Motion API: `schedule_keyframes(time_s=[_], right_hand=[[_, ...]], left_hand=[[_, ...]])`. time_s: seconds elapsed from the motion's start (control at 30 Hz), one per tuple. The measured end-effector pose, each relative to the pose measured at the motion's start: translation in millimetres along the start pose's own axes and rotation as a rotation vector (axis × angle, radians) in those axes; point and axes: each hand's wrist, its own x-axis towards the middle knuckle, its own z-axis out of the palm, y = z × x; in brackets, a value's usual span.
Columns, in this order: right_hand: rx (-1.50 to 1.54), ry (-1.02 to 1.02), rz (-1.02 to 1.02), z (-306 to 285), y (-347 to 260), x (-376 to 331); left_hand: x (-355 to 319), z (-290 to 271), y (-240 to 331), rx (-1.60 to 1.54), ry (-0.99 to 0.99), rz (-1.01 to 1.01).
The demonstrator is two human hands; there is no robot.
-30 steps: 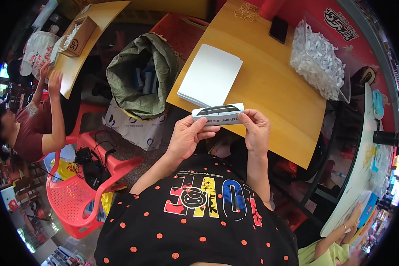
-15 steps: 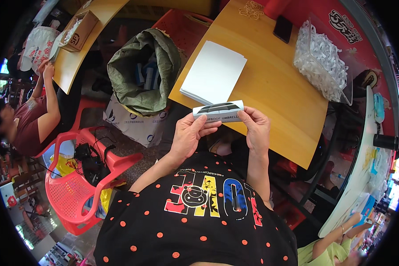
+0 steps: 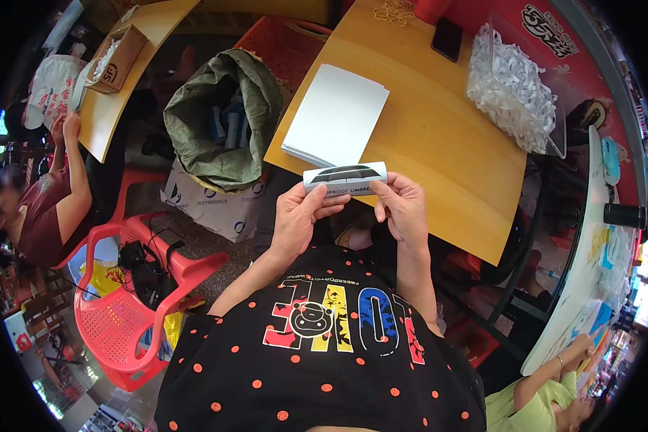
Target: The recorder is peeling and preparing product labels for umbrella cases.
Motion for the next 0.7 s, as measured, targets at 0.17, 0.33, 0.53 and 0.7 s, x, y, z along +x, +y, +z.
schedule_keyframes(time_s=[0.17,0.33,0.53,0.7], right_hand=[[-0.013,0.031,-0.020,-1.7,2.1,0.1],[-0.007,0.028,-0.035,-2.9,3.8,0.5],[0.000,0.011,-0.022,-3.6,6.2,1.4],[-0.350,0.091,-0.136,8.6,-9.6,-2.2]], left_hand=[[1.1,0.4,4.1,-0.065,-0.020,-0.063],[-0.9,11.8,7.7,0.152,0.024,-0.051],[1.7,6.1,2.1,0.202,0.007,-0.005],[4.8,0.0,4.4,0.223,0.028,0.059]])
